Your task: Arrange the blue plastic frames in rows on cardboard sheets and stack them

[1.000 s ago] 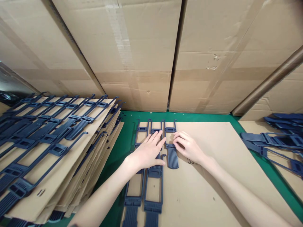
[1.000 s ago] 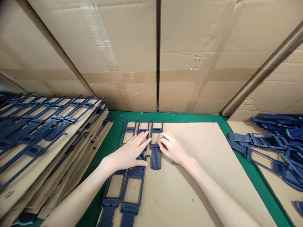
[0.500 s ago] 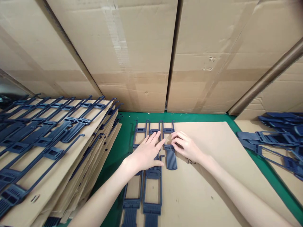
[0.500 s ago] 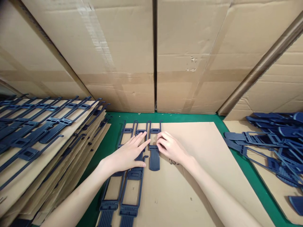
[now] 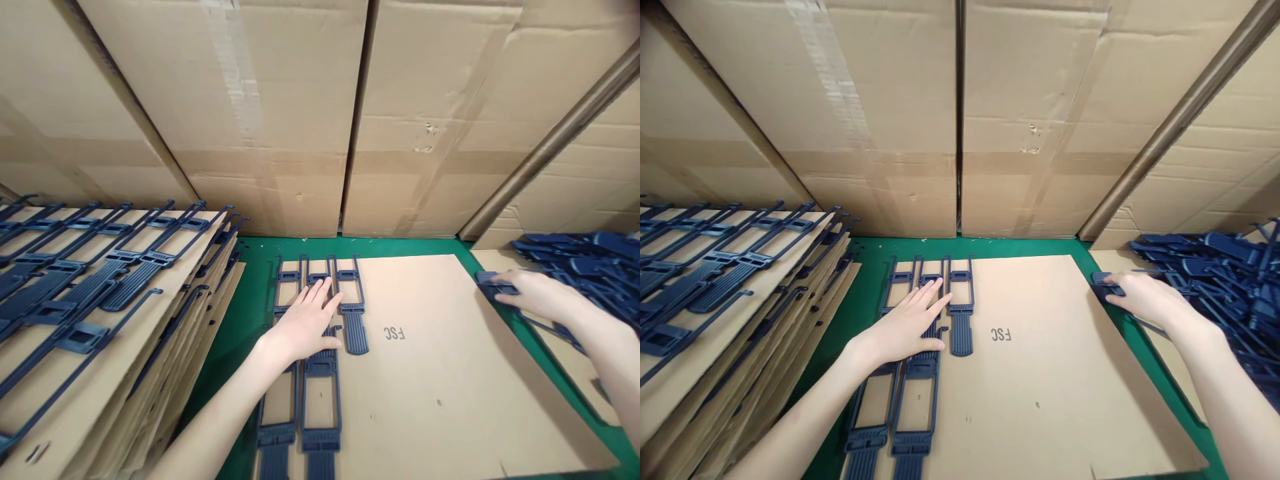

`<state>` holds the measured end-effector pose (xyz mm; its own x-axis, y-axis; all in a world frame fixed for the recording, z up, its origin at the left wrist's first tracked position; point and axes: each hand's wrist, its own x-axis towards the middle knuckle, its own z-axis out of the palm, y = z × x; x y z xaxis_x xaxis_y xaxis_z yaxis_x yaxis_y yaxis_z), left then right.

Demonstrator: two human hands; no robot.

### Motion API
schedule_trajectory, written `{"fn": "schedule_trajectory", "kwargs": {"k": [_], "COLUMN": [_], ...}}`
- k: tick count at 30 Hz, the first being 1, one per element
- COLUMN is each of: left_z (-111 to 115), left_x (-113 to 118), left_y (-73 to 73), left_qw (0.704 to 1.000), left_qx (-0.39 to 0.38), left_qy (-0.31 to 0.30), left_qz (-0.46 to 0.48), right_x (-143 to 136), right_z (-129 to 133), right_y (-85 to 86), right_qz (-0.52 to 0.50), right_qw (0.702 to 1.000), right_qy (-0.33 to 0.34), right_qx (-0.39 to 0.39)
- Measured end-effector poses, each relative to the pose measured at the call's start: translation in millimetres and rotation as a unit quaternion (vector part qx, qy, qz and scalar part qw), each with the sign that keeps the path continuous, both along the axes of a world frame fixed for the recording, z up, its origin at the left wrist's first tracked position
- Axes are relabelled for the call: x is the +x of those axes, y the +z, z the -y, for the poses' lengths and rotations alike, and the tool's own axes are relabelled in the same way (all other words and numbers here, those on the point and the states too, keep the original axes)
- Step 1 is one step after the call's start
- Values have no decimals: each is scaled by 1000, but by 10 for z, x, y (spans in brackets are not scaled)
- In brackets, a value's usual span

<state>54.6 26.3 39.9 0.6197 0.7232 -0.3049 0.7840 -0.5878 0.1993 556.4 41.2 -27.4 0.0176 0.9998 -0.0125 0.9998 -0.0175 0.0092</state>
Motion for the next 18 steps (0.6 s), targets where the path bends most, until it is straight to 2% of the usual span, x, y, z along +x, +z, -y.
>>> {"fn": "schedule_trajectory", "kwargs": {"k": [1,4,9,11,15,18], "left_z": [0,5,-33,-82,-201,-257], "left_x": [0,8,-60,-146,-347,-444], "left_y": [-4,-8,41,86,178,198], "left_qw": [1000,1000,1000,999,983,967], "left_qx": [1,2,-6,21,87,78], "left_qy": [-2,-4,-3,15,155,240], "left_qz": [3,8,20,38,40,41], "right_x": [134,318,254,223,182,101], "right_z": [61,246,394,387,346,361], "right_y": [-119,-355,-458,-461,-430,-360], "right_qz": [7,19,46,44,3,-25], "right_qw": [999,998,999,999,999,996], "right_qy": [-3,-15,-22,-15,-4,-27], "right_qx": [-38,-56,14,29,51,78]}}
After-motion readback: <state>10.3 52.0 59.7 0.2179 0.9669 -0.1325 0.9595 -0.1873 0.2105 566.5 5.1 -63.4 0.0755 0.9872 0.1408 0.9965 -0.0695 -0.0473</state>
